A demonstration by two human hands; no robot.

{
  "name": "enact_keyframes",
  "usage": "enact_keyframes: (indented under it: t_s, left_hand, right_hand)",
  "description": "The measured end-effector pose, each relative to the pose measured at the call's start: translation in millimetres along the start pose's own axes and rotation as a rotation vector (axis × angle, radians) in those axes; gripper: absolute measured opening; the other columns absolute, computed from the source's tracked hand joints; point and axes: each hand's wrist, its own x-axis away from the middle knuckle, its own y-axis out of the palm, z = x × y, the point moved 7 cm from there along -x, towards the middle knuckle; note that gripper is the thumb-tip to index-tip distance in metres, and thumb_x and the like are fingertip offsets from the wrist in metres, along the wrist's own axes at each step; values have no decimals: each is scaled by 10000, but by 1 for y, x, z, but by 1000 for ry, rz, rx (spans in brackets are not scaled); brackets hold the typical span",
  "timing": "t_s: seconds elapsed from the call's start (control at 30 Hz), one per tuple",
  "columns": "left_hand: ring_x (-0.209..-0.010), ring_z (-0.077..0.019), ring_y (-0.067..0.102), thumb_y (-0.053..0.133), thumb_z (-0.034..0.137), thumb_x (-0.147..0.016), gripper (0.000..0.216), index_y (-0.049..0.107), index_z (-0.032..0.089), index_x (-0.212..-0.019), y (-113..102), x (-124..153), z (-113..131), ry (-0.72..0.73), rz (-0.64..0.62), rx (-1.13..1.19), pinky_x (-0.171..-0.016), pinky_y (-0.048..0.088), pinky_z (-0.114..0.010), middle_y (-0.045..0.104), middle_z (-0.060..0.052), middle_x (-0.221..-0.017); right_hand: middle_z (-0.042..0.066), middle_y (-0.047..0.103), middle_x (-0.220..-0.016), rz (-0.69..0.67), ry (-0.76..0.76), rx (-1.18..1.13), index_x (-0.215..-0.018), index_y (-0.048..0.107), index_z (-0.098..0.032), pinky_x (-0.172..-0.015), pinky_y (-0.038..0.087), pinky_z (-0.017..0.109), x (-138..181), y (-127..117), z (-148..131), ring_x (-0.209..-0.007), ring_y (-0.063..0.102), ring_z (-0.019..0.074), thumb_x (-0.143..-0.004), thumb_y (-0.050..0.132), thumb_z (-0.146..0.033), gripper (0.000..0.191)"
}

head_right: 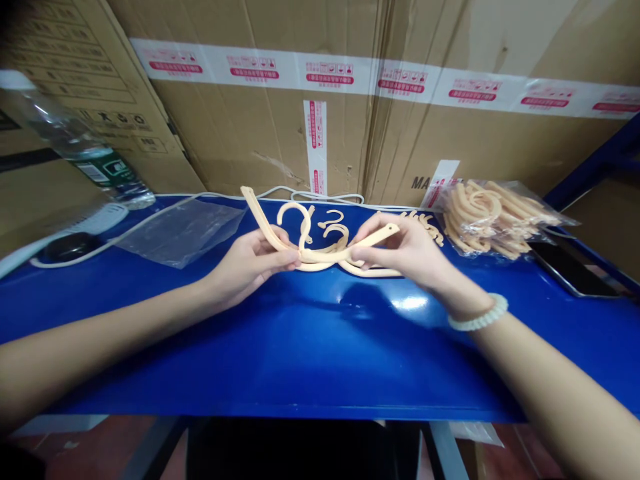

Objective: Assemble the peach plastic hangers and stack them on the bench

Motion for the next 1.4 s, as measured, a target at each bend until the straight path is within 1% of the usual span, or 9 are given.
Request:
enact_keyframes:
  t_s: [0.1,0.2,0.4,0.47,0.6,0.73,1.0,1.2,1.4]
  left_hand:
    - [-702,-105,688,906,171,-660,367,588,138,-841,-9,-7,10,-14,36,56,-715,569,-214,706,-3,-741]
    - [-702,-109,677,905,175,-655,346,608,134,-827,-17,-14,17,-37,34,29,-723,572,-225,699,-15,-759]
    - [-737,-150,683,922,202,-605,333,677,157,-827,-44,-33,41,55,-5,-261,-745,573,-272,690,-16,-756]
    - [-694,-155,662,912,257,-630,294,687,159,-792,-46,-37,48,104,-112,-516,-688,545,-263,679,-19,-716]
    - [-731,-162,645,823,369,-761,224,716,173,-776,-32,-31,50,272,-458,-1021,-692,511,-256,694,-35,-793]
    - [-856,-176,629,734,363,-855,196,701,186,-776,-17,-17,43,446,-660,-1239,-785,487,-278,681,-53,-945]
    - [-885,-199,589,647,297,-910,162,662,187,-791,-11,-9,37,564,-636,-1356,-794,458,-298,650,-61,-929]
    - [-849,-197,589,618,273,-913,151,641,187,-791,-10,-10,35,599,-610,-1402,-750,446,-291,648,-53,-875]
    - [-860,-204,582,592,271,-921,138,616,191,-812,-13,-13,32,643,-586,-1473,-749,437,-300,647,-53,-886]
  right_hand:
    - [55,756,-853,40,-58,122,-819,752,-221,-671,585,356,-2,-35,-7,-745,707,220,-708,898,-457,299]
    - [56,755,-840,38,-82,322,-805,768,-220,-721,574,383,1,-56,-7,-763,696,232,-696,887,-526,346]
    - [78,747,-868,-78,-142,646,-797,741,-218,-787,537,410,2,-60,3,-828,684,260,-783,773,-605,388]
    - [69,735,-847,-160,-167,693,-786,733,-215,-763,526,385,2,-54,6,-796,671,238,-811,753,-557,343]
    - [52,723,-803,-333,-124,750,-762,744,-217,-706,508,335,4,-43,16,-749,653,207,-816,741,-481,270]
    - [30,714,-746,-432,-51,774,-751,758,-222,-669,488,311,7,-37,27,-703,645,194,-798,745,-466,248]
    - [15,717,-713,-452,63,825,-759,757,-218,-615,472,291,7,-39,41,-646,645,185,-789,716,-436,225]
    - [11,713,-683,-352,28,952,-756,761,-219,-600,445,287,2,-47,43,-623,644,184,-787,724,-414,201]
    - [26,710,-709,-331,47,1051,-738,737,-208,-608,424,292,1,-49,45,-648,637,190,-808,727,-384,190]
